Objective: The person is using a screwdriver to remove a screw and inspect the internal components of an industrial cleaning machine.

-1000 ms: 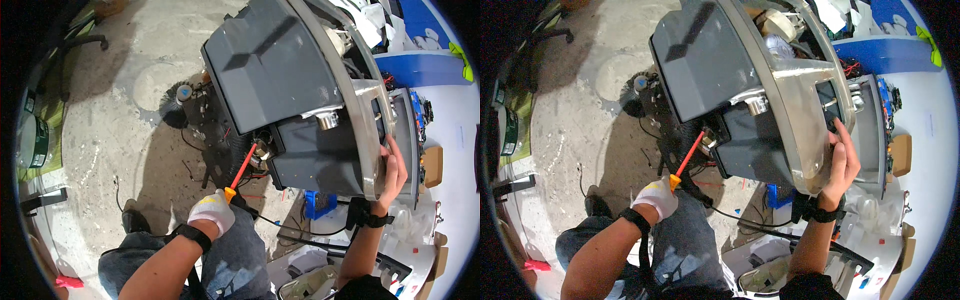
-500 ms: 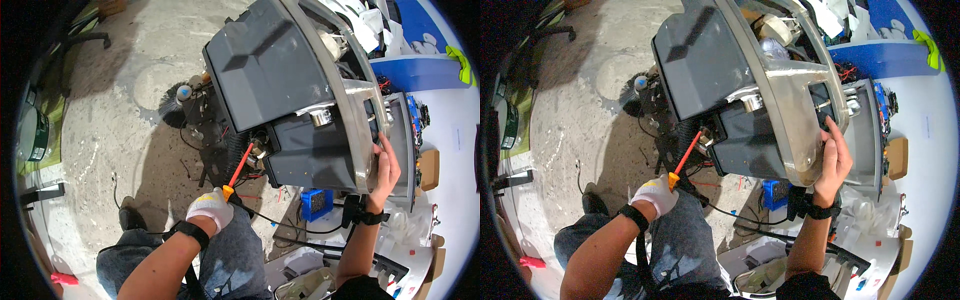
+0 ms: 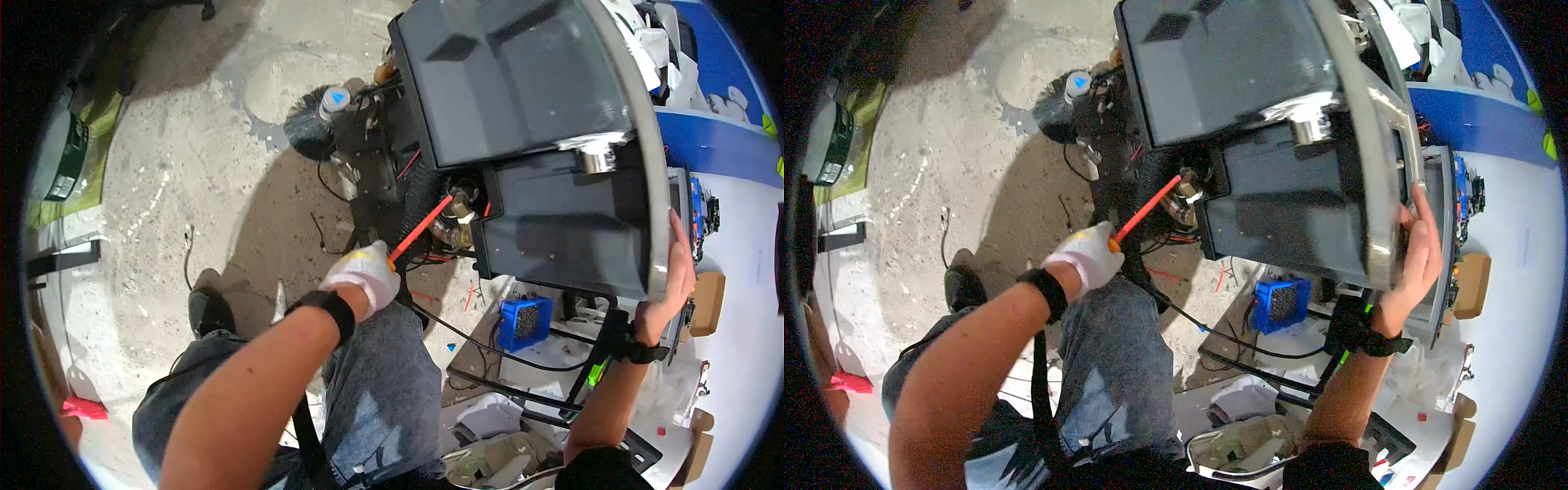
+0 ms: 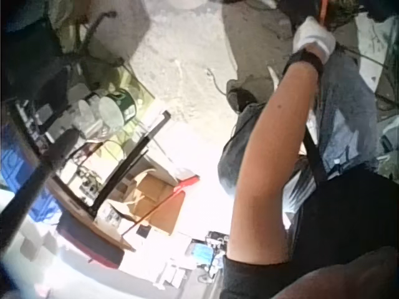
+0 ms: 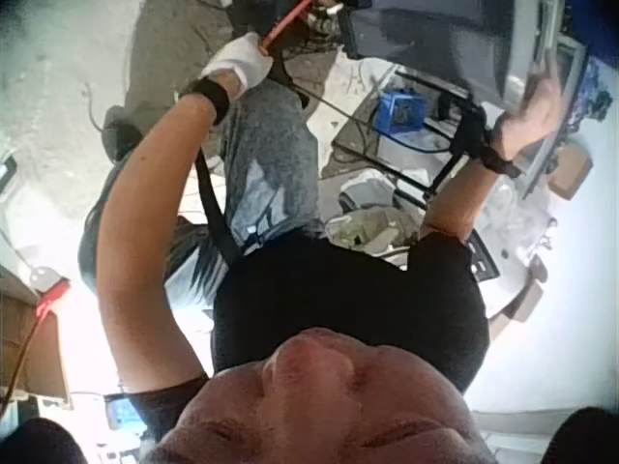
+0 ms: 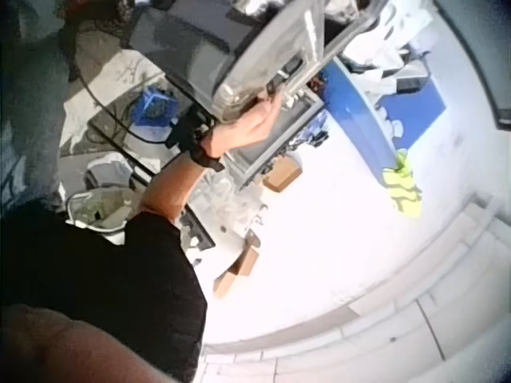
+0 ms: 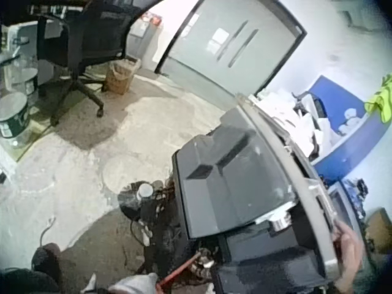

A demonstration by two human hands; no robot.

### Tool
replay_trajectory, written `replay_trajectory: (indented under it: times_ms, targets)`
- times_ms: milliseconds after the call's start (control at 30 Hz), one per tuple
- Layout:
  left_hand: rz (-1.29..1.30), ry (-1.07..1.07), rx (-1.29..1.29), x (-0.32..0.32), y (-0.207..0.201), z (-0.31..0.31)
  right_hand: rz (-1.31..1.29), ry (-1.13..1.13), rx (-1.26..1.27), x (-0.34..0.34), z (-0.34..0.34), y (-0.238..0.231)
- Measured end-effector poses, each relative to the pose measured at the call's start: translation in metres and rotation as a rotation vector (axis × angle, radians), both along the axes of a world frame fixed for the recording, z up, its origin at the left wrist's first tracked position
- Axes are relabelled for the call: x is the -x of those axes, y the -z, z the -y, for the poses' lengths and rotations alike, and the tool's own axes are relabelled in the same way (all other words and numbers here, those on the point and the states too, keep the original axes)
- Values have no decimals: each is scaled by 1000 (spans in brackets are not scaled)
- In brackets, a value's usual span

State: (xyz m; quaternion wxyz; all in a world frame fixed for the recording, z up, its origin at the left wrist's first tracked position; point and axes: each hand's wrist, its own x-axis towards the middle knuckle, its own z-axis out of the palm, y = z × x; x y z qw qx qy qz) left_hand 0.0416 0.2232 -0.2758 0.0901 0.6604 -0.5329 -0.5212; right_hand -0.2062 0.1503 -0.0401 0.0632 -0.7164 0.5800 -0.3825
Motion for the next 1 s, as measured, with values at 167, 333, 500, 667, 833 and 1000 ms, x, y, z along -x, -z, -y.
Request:
replay_trajectory:
  times_ms: [167,333,500,667,833,1000]
  targets:
    - [-56,57,88,-6,34,16,-94,15,71,28,5,-3]
    - [-126,80,66,-14,48,25,-33,18,167,89,8,-8]
    - [-173,58,115,-13,48,31,66,-11,181,113,9,-14]
    - [-102,80,76,-17,51,35,171,63,168,98,8,-9]
    - [-201,180,114,-14,59,48,88,26,131,88,6,-17]
    - [-183,294,73,-46,43,43,158,0,127,94,6,-8]
